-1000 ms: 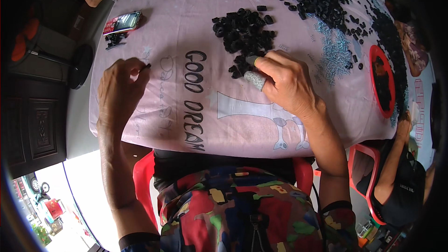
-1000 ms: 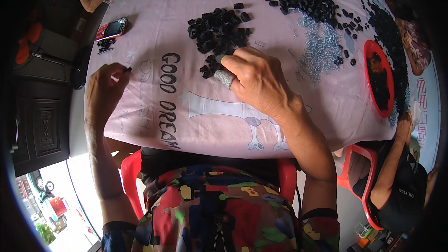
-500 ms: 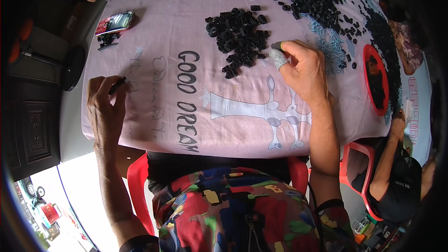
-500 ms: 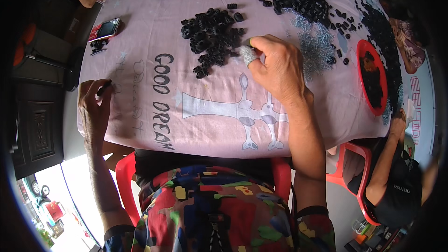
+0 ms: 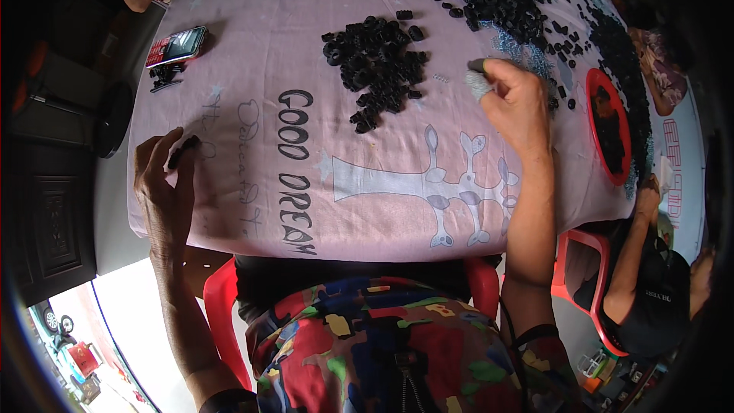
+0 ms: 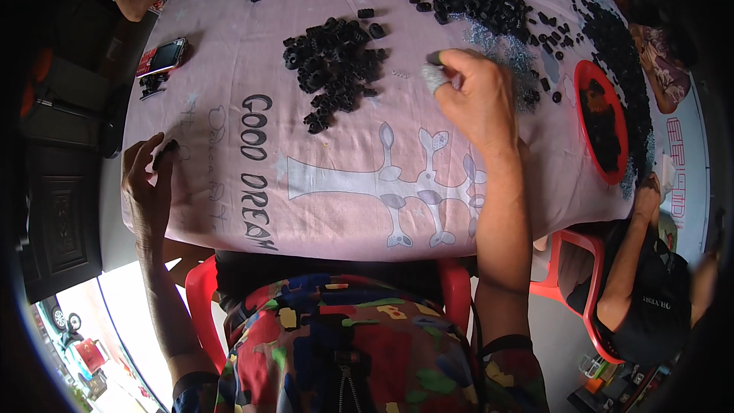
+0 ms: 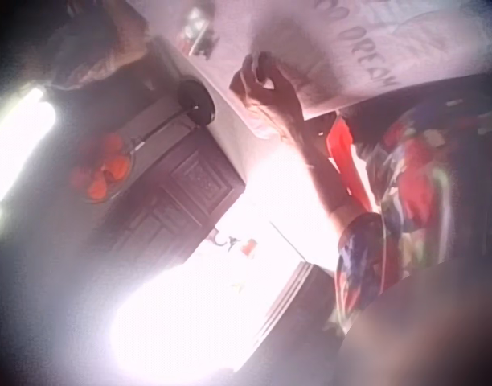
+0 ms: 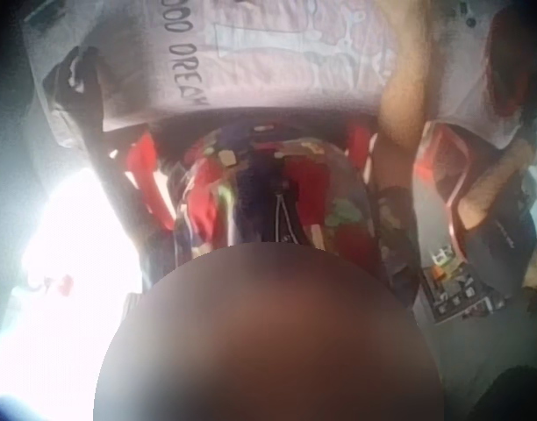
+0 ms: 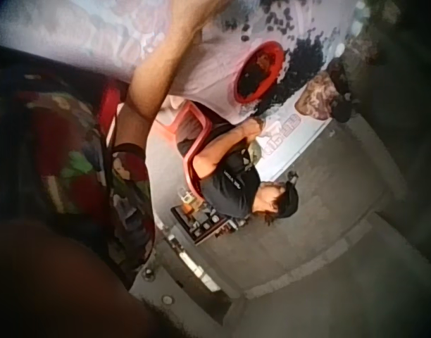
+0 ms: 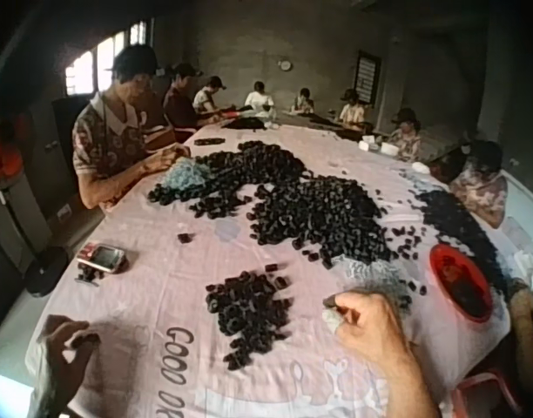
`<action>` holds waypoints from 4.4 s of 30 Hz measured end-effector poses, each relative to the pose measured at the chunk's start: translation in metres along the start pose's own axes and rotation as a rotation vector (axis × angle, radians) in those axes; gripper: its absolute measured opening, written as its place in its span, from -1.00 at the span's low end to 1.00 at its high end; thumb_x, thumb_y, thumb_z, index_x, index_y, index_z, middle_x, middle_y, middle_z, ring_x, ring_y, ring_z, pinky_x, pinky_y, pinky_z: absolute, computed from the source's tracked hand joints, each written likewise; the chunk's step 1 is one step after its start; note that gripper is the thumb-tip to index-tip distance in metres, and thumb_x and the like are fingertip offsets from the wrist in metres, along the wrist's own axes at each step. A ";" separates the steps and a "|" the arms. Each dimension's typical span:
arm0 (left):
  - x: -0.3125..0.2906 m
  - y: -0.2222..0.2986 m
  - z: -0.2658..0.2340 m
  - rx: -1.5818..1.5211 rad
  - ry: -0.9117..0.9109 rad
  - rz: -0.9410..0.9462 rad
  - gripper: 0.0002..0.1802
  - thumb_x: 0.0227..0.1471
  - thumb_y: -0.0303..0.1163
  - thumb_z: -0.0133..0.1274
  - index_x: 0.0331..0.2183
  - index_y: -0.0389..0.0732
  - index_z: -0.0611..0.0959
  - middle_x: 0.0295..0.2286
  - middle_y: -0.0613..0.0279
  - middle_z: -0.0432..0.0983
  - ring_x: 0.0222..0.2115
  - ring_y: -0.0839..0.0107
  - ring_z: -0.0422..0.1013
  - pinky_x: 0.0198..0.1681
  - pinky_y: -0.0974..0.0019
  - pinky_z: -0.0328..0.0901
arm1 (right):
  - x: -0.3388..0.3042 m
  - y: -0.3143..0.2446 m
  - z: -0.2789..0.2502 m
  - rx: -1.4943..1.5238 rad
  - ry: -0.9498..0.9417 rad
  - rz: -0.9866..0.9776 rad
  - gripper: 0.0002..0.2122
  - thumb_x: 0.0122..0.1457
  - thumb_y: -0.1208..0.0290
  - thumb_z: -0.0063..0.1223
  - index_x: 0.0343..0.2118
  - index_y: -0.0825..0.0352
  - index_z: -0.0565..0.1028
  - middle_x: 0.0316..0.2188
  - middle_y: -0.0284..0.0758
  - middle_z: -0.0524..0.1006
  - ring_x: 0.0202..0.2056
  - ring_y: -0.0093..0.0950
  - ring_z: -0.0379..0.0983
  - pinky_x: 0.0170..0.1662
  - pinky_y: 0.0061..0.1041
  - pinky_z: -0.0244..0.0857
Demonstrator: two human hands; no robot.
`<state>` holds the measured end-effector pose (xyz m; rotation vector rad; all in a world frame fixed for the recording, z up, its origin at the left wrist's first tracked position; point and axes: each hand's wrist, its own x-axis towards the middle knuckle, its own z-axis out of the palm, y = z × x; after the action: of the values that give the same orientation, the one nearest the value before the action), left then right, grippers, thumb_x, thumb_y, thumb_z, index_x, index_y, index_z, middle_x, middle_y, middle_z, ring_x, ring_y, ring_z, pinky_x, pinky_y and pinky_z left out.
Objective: The person sorts and inspects small black and blue plastic craft pieces by hand on a table.
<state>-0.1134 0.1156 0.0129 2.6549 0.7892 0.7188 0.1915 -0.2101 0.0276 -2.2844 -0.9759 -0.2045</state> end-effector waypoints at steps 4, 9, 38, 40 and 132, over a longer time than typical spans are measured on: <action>-0.001 -0.006 0.007 -0.038 -0.009 0.070 -0.73 0.14 -0.48 0.16 -0.08 -0.18 0.68 -0.15 0.07 0.53 -0.19 0.21 0.54 -0.13 0.25 0.50 | -0.002 -0.007 0.020 -0.122 -0.028 -0.228 -0.77 0.00 0.59 0.21 -0.22 0.39 0.63 -0.30 -0.23 0.60 -0.33 -0.31 0.58 -0.22 -0.37 0.45; -0.004 -0.009 0.008 0.000 -0.009 0.039 -0.71 0.11 -0.46 0.20 -0.09 -0.17 0.69 -0.11 0.07 0.51 -0.17 0.19 0.51 -0.09 0.21 0.46 | -0.007 -0.012 0.027 -0.192 -0.066 -0.263 -0.74 -0.06 0.67 0.15 -0.24 0.40 0.62 -0.29 -0.22 0.59 -0.24 -0.25 0.57 -0.16 -0.32 0.46; 0.032 0.142 0.088 -0.460 -0.280 0.258 -0.67 0.05 -0.50 0.15 -0.09 -0.22 0.65 -0.27 0.04 0.50 -0.24 0.10 0.47 -0.17 0.14 0.42 | -0.017 -0.036 0.038 -0.051 -0.163 -0.323 -0.71 -0.09 0.70 0.10 -0.23 0.38 0.52 -0.37 -0.23 0.54 -0.32 -0.24 0.55 -0.25 -0.31 0.46; 0.030 0.139 0.090 -0.435 -0.260 0.309 -0.68 0.05 -0.48 0.16 -0.10 -0.20 0.66 -0.26 0.06 0.50 -0.24 0.11 0.47 -0.16 0.14 0.41 | -0.016 -0.037 0.036 -0.029 -0.156 -0.296 -0.74 -0.10 0.69 0.10 -0.26 0.39 0.51 -0.37 -0.22 0.54 -0.32 -0.23 0.55 -0.25 -0.29 0.45; 0.017 0.137 0.091 -0.978 -0.419 0.102 -0.73 0.00 -0.57 0.29 -0.20 -0.29 0.63 -0.35 0.22 0.64 -0.36 0.52 0.58 -0.29 0.45 0.49 | -0.020 -0.056 0.032 0.484 -0.149 -0.291 -0.71 -0.02 0.79 0.22 -0.23 0.41 0.47 -0.39 -0.34 0.50 -0.43 -0.57 0.51 -0.43 -0.59 0.42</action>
<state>0.0069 0.0031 -0.0035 1.8354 0.1081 0.3834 0.1352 -0.1725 0.0227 -1.7324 -1.2768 0.0786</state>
